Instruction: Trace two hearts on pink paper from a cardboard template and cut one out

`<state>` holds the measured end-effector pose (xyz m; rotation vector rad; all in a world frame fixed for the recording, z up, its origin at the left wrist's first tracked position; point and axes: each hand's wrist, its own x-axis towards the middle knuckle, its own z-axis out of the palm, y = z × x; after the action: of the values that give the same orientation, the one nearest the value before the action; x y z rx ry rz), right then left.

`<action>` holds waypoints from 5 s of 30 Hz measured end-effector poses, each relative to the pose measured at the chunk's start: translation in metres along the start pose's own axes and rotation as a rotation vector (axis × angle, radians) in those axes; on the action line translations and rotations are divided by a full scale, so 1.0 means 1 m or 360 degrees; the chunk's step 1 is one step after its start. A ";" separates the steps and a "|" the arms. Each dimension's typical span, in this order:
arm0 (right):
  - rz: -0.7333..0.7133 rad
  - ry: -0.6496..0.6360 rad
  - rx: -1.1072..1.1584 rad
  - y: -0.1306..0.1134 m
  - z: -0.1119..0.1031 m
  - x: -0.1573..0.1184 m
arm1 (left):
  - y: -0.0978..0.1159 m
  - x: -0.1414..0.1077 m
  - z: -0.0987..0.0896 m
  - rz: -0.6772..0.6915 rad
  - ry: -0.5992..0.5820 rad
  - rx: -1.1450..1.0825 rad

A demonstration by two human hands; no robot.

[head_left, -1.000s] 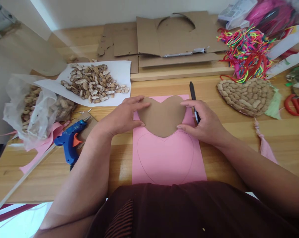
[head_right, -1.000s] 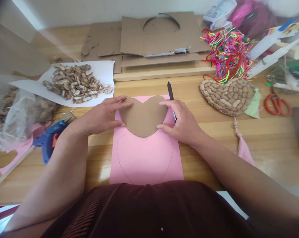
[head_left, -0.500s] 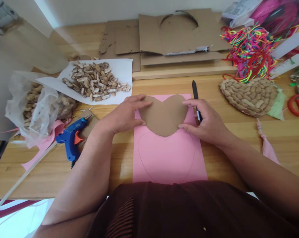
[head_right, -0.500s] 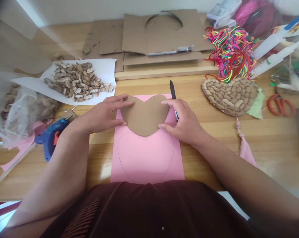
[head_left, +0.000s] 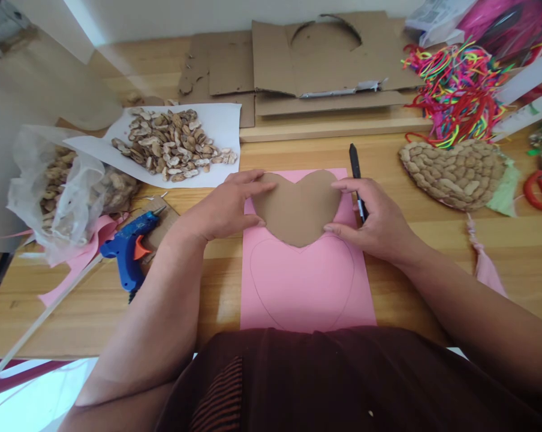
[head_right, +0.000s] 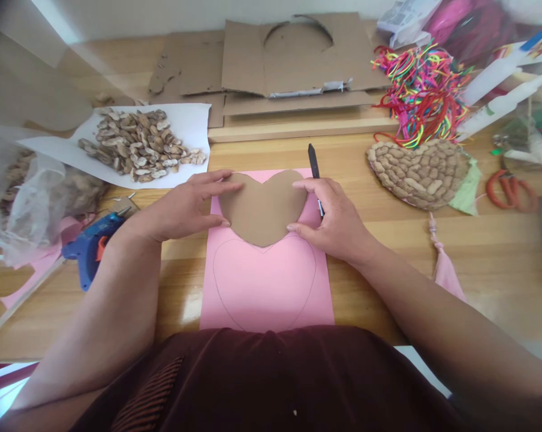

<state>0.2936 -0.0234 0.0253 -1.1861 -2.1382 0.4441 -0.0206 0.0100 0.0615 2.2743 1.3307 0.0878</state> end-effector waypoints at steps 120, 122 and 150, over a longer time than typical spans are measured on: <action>0.0106 -0.0085 -0.0070 0.001 0.003 -0.004 | 0.030 -0.006 0.013 -0.0171 0.0069 0.0110; 0.0110 -0.0083 -0.0073 0.002 0.003 -0.004 | 0.029 -0.006 0.013 -0.0162 0.0054 0.0094; 0.0137 -0.0079 -0.0068 0.002 0.003 -0.005 | 0.022 -0.006 0.014 -0.0137 0.0000 0.0066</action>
<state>0.2943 -0.0262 0.0203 -1.3072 -2.1542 0.4724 -0.0026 -0.0092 0.0605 2.2471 1.4412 0.0316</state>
